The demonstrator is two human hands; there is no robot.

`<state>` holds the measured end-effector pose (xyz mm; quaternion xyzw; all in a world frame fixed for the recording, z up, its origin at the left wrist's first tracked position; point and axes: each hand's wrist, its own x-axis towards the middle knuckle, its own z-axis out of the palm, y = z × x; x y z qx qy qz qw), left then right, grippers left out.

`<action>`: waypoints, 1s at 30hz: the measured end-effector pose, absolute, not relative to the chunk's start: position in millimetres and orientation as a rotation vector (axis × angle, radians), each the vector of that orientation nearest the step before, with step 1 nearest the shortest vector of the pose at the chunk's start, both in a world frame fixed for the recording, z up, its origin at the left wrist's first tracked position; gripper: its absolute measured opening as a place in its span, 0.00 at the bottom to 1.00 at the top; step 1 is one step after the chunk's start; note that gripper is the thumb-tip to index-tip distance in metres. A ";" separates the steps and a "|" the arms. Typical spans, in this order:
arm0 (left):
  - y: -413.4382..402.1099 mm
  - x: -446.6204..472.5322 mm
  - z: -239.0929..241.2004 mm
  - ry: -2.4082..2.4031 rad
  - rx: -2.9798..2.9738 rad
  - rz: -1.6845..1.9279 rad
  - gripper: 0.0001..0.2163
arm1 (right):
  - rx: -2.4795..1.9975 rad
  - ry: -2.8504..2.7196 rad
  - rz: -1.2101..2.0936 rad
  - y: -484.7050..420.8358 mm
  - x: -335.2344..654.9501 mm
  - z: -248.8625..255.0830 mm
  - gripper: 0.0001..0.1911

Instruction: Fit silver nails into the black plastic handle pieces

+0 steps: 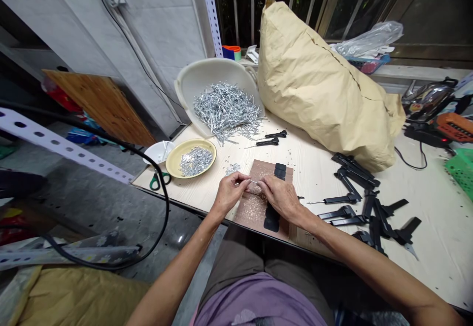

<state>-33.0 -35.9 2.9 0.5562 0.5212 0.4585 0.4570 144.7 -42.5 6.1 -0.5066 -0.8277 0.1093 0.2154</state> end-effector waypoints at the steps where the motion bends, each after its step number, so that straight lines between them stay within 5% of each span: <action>1: -35.6 -32.9 3.6 1.275 1.346 1.129 0.07 | -1.359 -2.277 0.362 -41.9 145.3 7.0 0.13; 25: -47.3 -11.7 -15.9 1.360 1.596 1.027 0.20 | -1.542 -2.284 0.053 1.4 237.0 -10.0 0.11; 30: -51.8 -2.5 -28.4 1.475 1.787 1.013 0.17 | -1.122 -2.568 0.024 -21.1 238.6 -20.8 0.13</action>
